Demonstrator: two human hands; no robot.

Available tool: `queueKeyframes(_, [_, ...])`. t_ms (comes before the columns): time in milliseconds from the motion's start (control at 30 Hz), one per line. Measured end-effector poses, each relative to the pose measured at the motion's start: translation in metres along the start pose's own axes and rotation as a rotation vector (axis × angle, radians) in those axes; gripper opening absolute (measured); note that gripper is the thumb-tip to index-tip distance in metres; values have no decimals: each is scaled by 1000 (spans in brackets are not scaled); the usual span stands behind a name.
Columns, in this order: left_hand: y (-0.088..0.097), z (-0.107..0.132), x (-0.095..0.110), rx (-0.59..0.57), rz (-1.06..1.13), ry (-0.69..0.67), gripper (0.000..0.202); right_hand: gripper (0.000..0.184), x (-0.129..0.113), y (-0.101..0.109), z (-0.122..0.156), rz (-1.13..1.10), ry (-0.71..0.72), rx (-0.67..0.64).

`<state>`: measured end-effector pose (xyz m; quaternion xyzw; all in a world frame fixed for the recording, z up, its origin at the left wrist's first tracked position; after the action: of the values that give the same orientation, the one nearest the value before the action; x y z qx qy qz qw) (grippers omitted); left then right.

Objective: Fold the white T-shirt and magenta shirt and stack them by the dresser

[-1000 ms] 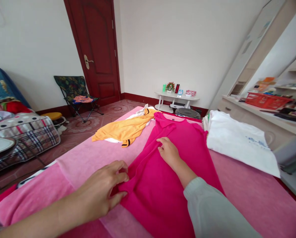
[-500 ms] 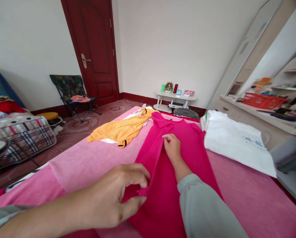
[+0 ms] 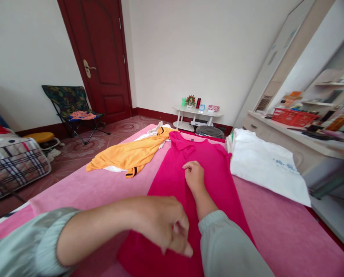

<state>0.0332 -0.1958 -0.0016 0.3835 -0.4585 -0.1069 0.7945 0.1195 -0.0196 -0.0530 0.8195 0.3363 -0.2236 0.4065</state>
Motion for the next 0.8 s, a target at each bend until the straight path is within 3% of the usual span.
queueKeyframes(33, [15, -14, -11, 54, -44, 57, 20, 29, 2, 1, 0, -10, -12, 10])
queueKeyframes(67, [37, -29, -23, 196, -139, 108, 21, 28, 3, 1, 0, -20, -23, 18])
queueKeyframes(133, [85, -51, -54, 586, -352, 277, 27, 26, 8, 2, -1, -44, -51, 35])
queueKeyframes(167, [99, -59, -73, 725, -398, 374, 32, 25, 10, 3, -1, -56, -66, 41])
queueKeyframes(233, [110, -77, -106, 878, -434, 465, 39, 24, 15, 3, -1, -87, -102, 46])
queueKeyframes(300, [106, -93, -133, 887, -466, 500, 50, 24, 21, 1, -1, -129, -152, 42])
queueKeyframes(400, [92, -108, -152, 823, -506, 450, 56, 26, 27, -2, 1, -162, -205, 32])
queueKeyframes(600, [84, -107, -149, 801, -486, 384, 57, 23, 27, -7, -17, 26, -139, -108])
queueKeyframes(800, [87, -108, -150, 845, -447, 378, 58, 27, 12, -6, -71, 368, 169, -81])
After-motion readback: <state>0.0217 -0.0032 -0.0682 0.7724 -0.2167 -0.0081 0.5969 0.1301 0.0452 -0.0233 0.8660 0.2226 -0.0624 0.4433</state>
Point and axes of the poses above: each hand's wrist, its own z-axis away from the middle knuckle, its own y-axis out of the back of the hand, x = y × z, the point moved 9 cm from there along -z, towards the middle knuckle, and after that the axes turned 4 degrees about x, right-handed, at the moved point
